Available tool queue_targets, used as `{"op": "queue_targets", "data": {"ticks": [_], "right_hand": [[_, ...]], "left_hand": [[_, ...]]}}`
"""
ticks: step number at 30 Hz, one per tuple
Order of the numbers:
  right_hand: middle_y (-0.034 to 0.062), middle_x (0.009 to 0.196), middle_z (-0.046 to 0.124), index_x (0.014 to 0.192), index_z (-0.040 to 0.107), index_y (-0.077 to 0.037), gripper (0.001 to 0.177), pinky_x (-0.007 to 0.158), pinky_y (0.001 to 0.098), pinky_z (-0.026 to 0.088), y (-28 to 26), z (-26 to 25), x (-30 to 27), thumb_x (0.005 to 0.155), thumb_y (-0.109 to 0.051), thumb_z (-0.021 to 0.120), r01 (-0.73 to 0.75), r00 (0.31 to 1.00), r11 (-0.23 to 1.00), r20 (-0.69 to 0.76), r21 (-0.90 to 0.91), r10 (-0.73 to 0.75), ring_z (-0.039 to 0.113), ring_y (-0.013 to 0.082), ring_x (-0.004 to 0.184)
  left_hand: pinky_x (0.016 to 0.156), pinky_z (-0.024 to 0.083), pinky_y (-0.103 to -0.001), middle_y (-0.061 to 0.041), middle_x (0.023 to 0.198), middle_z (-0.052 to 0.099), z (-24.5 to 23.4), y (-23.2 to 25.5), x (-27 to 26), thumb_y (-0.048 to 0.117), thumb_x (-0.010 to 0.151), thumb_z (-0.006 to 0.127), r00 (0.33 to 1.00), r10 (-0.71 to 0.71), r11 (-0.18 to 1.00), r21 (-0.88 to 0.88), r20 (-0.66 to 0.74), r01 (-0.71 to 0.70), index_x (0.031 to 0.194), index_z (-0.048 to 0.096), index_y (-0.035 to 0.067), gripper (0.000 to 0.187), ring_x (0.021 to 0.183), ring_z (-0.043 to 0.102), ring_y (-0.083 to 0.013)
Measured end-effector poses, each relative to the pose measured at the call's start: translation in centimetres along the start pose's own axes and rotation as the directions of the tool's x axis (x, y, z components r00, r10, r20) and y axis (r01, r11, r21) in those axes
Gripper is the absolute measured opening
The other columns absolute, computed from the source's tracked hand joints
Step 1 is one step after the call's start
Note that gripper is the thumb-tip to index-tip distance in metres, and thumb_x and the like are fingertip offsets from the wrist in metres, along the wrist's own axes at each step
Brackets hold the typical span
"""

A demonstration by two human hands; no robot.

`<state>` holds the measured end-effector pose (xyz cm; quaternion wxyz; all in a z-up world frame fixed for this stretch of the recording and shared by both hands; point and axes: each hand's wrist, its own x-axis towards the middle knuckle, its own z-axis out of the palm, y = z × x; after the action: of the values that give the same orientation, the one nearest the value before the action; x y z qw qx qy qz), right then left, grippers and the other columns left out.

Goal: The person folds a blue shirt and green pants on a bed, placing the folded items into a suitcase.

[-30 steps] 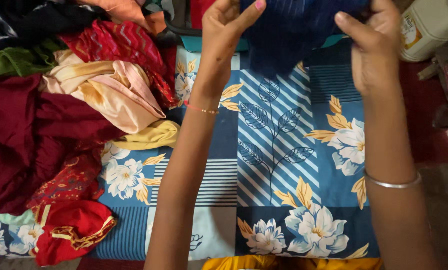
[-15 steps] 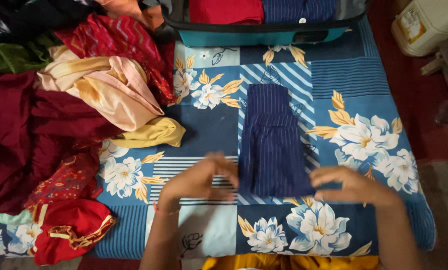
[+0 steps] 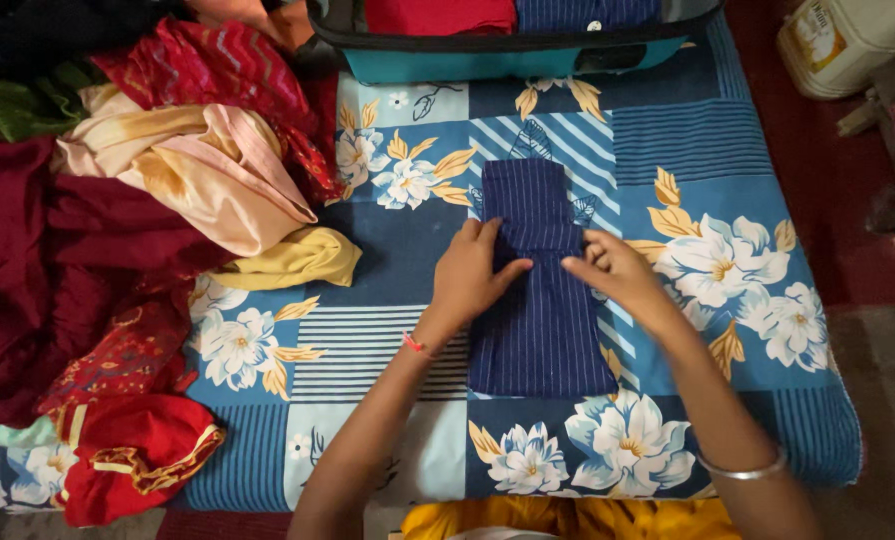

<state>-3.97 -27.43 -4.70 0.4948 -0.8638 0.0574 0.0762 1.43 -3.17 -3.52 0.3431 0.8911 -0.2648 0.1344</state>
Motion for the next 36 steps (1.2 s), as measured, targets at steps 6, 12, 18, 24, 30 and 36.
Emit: {"op": "queue_targets", "data": {"ticks": [6,12,18,24,30,36], "right_hand": [[0.0103,0.099,0.069,0.109,0.07,0.002,0.053,0.076,0.0348,0.055,0.0,0.3,0.9,0.079,-0.037,0.088,0.119,0.99,0.939,-0.029,-0.322,-0.135,0.069,0.021,0.085],[0.009,0.112,0.072,0.126,0.06,0.001,0.055,0.088,0.0306,0.057,-1.7,-0.5,4.1,0.085,-0.029,0.081,0.232,0.968,0.952,-0.144,0.202,-0.205,0.071,0.0167,0.099],[0.0123,0.116,0.07,0.126,0.059,0.004,0.049,0.091,0.0306,0.054,0.4,0.8,9.8,0.091,-0.024,0.078,0.314,0.932,0.942,-0.225,0.117,-0.283,0.068,0.0193,0.105],[0.0201,0.129,0.057,0.135,0.051,0.006,0.066,0.092,0.0321,0.053,2.7,-0.1,10.6,0.088,-0.027,0.082,0.283,0.919,0.958,-0.273,-0.042,-0.283,0.063,0.0223,0.11],[0.0216,0.117,0.069,0.123,0.064,0.006,0.059,0.094,0.041,0.056,0.4,0.1,10.2,0.084,-0.036,0.08,0.049,0.995,0.999,-0.085,0.012,-0.048,0.069,0.0332,0.106],[0.0152,0.154,0.052,0.15,0.048,-0.006,0.066,0.125,0.0459,0.037,-3.7,1.4,3.8,0.097,-0.037,0.073,0.42,0.786,0.798,-0.266,-0.433,-0.558,0.046,0.0284,0.146]], "left_hand": [[0.079,0.055,-0.04,-0.018,0.093,0.073,0.0,-1.9,1.3,0.043,0.073,0.087,0.861,-0.272,0.933,-0.102,0.429,0.346,0.123,0.064,0.007,0.066,0.086,0.072,-0.0312],[0.079,0.058,-0.031,-0.011,0.104,0.073,2.2,-4.2,5.3,0.024,0.077,0.09,0.972,-0.151,0.568,-0.79,0.177,0.232,0.127,0.06,0.006,0.062,0.091,0.07,-0.0182],[0.072,0.055,-0.032,-0.012,0.088,0.069,4.8,-5.4,8.3,0.028,0.07,0.094,0.936,-0.351,0.866,-0.386,-0.016,0.318,0.127,0.059,0.008,0.069,0.076,0.068,-0.0213],[0.083,0.053,-0.043,-0.025,0.108,0.065,3.0,-4.0,5.9,0.033,0.071,0.092,0.881,-0.039,0.996,-0.085,-0.471,-0.001,0.13,0.056,-0.001,0.077,0.099,0.063,-0.0384],[0.08,0.05,-0.045,-0.014,0.091,0.072,3.6,-4.8,7.3,0.039,0.07,0.095,0.928,-0.37,0.928,-0.038,0.048,0.372,0.108,0.067,0.003,0.06,0.093,0.066,-0.0334],[0.081,0.06,-0.032,-0.011,0.102,0.074,7.4,-10.0,8.5,0.003,0.072,0.085,0.922,-0.252,0.505,-0.773,0.293,0.384,0.12,0.052,-0.004,0.059,0.094,0.071,-0.0192]]}}
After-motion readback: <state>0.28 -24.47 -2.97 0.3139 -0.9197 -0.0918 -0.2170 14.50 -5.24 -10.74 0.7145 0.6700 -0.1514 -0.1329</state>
